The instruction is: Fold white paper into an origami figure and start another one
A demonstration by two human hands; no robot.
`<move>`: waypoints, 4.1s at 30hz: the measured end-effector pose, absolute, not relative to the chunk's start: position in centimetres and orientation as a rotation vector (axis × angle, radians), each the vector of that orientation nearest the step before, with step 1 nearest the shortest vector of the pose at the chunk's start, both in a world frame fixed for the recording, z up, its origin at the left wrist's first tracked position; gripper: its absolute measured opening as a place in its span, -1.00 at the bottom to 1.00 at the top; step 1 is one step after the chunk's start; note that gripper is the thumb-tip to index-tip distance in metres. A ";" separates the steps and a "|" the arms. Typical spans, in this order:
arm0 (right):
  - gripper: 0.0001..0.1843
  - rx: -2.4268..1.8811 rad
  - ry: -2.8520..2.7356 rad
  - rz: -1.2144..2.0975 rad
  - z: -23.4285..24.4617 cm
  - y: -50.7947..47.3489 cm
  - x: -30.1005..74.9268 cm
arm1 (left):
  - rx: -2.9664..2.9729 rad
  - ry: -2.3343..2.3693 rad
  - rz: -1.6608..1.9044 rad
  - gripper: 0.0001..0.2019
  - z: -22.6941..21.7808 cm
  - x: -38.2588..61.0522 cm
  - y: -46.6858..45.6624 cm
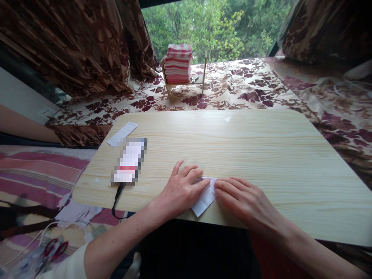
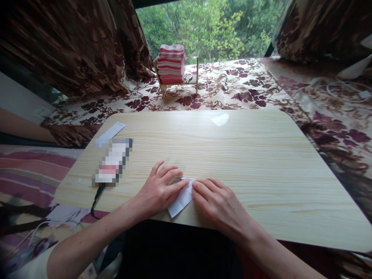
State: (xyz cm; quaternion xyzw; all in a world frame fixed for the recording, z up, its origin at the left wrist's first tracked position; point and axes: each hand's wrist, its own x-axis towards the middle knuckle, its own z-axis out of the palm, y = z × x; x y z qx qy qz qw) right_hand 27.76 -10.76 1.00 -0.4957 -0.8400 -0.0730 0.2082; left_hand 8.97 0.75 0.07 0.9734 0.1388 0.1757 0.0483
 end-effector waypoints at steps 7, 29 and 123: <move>-0.71 -1.381 -2.340 -0.205 0.7 -11.2 28.8 | 2.962 0.421 0.526 -0.77 0.1 8.9 0.7; -0.77 -1.499 -2.184 -0.226 0.2 -10.5 27.0 | 2.923 0.448 0.527 -0.76 -0.3 8.9 0.5; -0.70 -1.338 -0.817 1.261 3.4 -9.2 26.5 | 1.529 0.854 0.467 -0.70 5.6 11.7 -0.8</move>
